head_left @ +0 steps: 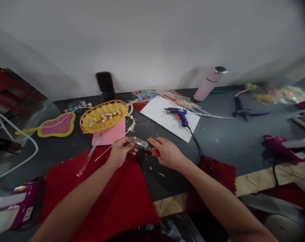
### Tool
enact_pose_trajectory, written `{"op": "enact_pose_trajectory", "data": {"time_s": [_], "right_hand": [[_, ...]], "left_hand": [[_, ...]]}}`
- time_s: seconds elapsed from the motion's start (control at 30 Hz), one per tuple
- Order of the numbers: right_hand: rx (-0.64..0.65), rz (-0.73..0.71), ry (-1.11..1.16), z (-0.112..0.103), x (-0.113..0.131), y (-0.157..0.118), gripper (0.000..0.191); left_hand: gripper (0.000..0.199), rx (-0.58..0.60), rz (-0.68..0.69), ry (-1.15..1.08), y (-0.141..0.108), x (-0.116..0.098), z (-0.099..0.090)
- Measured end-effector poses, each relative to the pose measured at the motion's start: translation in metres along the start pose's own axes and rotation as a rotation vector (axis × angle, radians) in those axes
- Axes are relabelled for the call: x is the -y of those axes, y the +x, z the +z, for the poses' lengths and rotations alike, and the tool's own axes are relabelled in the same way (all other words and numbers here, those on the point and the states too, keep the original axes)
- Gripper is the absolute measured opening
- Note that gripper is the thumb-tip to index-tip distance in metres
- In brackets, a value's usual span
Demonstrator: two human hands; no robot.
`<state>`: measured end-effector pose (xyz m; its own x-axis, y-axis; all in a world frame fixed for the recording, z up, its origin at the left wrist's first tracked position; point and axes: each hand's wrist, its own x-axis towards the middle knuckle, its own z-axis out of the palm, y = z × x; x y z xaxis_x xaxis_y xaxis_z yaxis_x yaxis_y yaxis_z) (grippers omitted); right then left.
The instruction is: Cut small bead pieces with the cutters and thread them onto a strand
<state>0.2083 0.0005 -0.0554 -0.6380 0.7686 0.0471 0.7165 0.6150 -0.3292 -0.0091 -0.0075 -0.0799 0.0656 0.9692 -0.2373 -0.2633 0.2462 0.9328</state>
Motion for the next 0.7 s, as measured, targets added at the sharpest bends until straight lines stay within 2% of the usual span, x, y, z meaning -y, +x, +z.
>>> {"op": "enact_pose_trajectory", "data": {"time_s": [0.13, 0.4, 0.53, 0.7], "right_hand": [[0.001, 0.031, -0.006, 0.003, 0.002, -0.001, 0.053], [0.032, -0.049, -0.003, -0.003, -0.013, -0.001, 0.069], [0.034, -0.075, 0.027, -0.007, -0.017, -0.002, 0.067], [0.016, -0.087, 0.037, -0.006, -0.013, -0.001, 0.061]], "left_hand": [[0.019, 0.0, 0.005, -0.002, 0.0, 0.0, 0.001], [0.019, 0.04, -0.021, 0.012, 0.0, -0.003, 0.001], [0.019, 0.067, -0.072, 0.028, 0.001, -0.004, 0.0], [0.02, 0.062, -0.067, 0.014, 0.002, -0.003, -0.002]]}}
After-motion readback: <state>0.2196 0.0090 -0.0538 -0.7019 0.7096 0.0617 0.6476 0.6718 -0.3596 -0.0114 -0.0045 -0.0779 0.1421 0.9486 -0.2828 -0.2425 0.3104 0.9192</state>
